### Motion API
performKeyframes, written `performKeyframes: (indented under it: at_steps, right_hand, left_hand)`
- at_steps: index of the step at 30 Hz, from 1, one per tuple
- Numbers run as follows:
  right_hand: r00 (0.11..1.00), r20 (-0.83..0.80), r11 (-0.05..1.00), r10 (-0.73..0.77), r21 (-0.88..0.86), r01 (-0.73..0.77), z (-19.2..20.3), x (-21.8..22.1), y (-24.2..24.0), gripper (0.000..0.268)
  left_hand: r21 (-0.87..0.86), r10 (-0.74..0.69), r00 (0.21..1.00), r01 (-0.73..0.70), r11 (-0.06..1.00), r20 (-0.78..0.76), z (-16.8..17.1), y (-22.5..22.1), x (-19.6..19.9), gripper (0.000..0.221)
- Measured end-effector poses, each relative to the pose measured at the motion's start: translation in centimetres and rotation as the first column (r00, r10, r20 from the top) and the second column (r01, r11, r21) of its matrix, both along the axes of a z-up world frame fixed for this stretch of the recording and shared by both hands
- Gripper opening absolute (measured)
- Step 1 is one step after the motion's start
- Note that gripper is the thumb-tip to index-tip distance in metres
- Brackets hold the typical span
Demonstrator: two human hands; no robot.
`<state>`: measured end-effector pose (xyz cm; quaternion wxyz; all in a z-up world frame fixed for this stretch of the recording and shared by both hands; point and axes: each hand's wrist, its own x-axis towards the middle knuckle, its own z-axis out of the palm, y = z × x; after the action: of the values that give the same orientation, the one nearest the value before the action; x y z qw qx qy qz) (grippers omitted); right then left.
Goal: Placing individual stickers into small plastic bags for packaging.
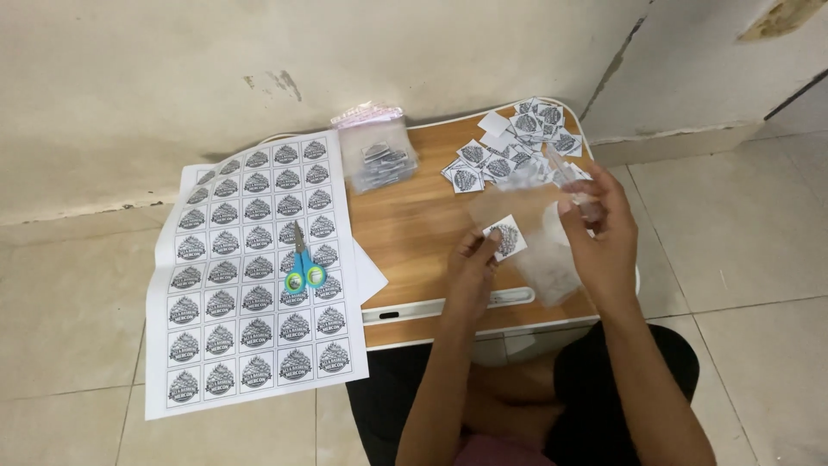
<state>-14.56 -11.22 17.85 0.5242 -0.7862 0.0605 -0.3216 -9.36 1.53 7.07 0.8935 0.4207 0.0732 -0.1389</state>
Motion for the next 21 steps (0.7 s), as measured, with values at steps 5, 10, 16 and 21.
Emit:
performKeyframes:
  at_steps: [5, 10, 16, 21]
  right_hand:
    - [0.999, -0.036, 0.974, -0.04, 0.22, 0.047, -3.1, -0.6, 1.9, 0.04]
    - [0.969, -0.24, 0.948, -0.064, 0.29, 0.135, -6.7, -1.0, 3.3, 0.01]
    - [0.949, -0.314, 0.972, 0.028, 0.229, 0.047, -8.1, -0.6, 2.2, 0.005]
    - [0.911, -0.402, 0.968, 0.091, 0.251, 0.014, -7.5, 0.7, 2.6, 0.015]
  left_hand:
    - [-0.19, 0.078, 0.995, -0.089, 0.978, -0.065, 0.0, -1.0, -0.4, 0.01]
    - [-0.189, 0.108, 0.992, -0.117, 0.975, -0.059, 2.5, -0.4, -2.0, 0.013]
    - [0.404, 0.068, 0.987, -0.123, 0.907, 0.148, 3.6, 5.8, -0.2, 0.023]
    - [0.685, -0.055, 0.987, -0.064, 0.725, 0.151, 2.3, 8.2, 2.1, 0.02]
